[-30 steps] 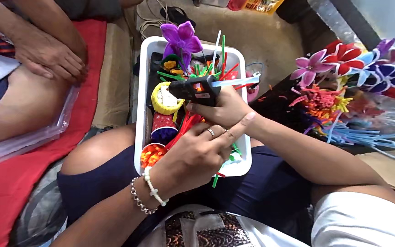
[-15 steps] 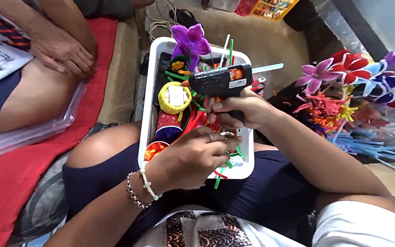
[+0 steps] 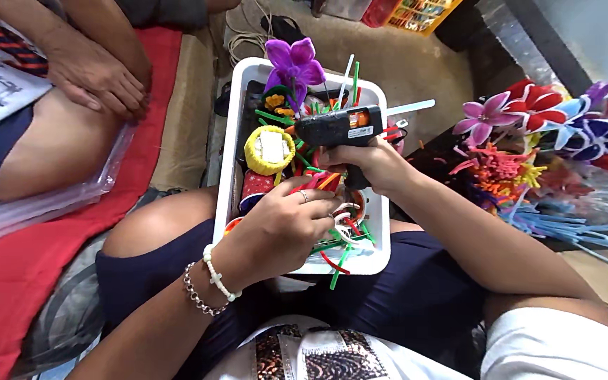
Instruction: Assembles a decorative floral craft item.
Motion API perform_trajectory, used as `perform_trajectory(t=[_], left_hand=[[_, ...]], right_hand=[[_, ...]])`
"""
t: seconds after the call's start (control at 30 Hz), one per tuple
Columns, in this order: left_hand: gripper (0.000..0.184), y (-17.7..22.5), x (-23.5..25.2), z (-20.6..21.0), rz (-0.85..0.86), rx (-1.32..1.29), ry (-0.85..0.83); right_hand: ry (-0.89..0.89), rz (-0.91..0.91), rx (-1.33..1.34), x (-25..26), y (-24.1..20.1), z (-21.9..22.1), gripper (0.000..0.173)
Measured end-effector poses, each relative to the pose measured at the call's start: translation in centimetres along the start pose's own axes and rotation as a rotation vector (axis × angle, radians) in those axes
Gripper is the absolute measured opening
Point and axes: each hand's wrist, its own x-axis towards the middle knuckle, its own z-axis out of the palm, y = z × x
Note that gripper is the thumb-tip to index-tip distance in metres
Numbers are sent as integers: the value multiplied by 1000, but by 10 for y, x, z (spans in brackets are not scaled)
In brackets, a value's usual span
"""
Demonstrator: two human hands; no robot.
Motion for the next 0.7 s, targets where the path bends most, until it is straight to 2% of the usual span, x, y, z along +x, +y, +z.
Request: perform_trajectory(t=[0.2,0.4,0.53,0.7], left_hand=[[26,5,3,1,13,-18,192],[20,18,7,10,-3,-251,409],[16,23,9,13,46,-199,411],[15,25,15,16,107,-84,374]], right_hand=[[162,-110,-137,5,9,0,13],[201,-281,-520,-1,10,11,21],[236,-537,-798,0,13,15,21],[200,-626,-979,-4,7,21,23]])
